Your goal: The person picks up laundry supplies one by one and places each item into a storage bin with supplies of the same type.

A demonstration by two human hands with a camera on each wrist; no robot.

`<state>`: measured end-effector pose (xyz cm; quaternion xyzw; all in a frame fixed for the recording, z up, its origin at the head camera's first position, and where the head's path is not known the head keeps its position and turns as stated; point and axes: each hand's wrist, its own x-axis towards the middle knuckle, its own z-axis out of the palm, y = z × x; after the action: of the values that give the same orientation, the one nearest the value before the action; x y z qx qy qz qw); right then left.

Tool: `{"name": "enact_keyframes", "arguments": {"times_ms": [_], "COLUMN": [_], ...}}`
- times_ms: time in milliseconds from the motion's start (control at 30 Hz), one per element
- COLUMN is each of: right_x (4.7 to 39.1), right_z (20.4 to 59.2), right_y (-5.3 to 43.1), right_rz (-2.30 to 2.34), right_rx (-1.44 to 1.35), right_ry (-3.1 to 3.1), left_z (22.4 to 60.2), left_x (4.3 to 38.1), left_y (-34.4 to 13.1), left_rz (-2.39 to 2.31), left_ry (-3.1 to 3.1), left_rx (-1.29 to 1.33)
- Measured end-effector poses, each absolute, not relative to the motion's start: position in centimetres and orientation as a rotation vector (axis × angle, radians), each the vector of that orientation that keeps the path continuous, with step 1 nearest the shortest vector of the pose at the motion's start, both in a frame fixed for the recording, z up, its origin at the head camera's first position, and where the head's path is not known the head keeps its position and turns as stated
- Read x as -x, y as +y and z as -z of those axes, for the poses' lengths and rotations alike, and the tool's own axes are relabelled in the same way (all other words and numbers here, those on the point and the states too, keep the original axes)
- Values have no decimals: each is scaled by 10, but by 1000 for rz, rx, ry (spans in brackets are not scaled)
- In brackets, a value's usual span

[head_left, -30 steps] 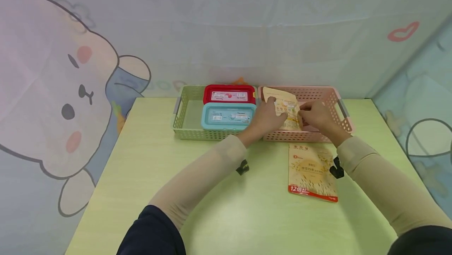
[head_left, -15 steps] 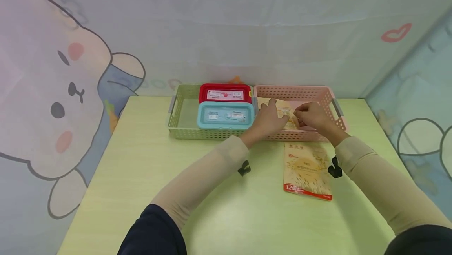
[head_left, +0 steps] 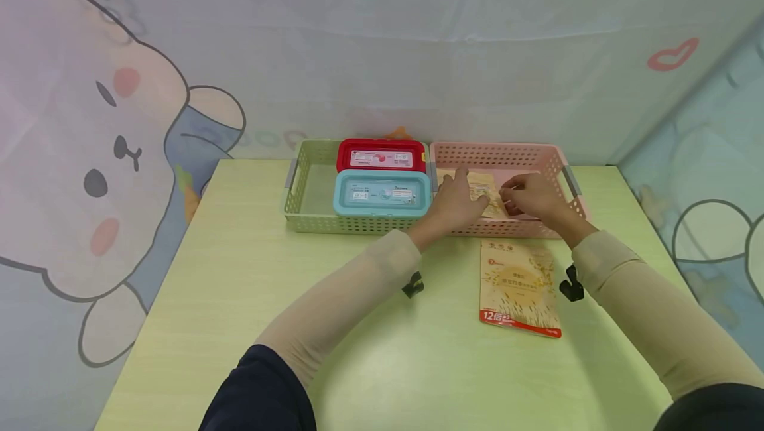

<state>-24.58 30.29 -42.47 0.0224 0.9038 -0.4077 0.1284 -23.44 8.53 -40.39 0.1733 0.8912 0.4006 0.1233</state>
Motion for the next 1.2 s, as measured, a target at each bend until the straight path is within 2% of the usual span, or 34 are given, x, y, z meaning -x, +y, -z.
{"name": "enact_keyframes", "arguments": {"times_ms": [500,1200], "right_x": [244,222], "right_z": [415,393], "right_y": [308,308], "right_rz": [1059,838], "right_rx": [89,385], "right_ry": [2680,2801], "left_z": [402,392], "left_x": [236,237], "left_y": [83,74], "left_rz": [-1143,-1073], "left_ry": [2612,2554], "left_rx": [-504,-679]}}
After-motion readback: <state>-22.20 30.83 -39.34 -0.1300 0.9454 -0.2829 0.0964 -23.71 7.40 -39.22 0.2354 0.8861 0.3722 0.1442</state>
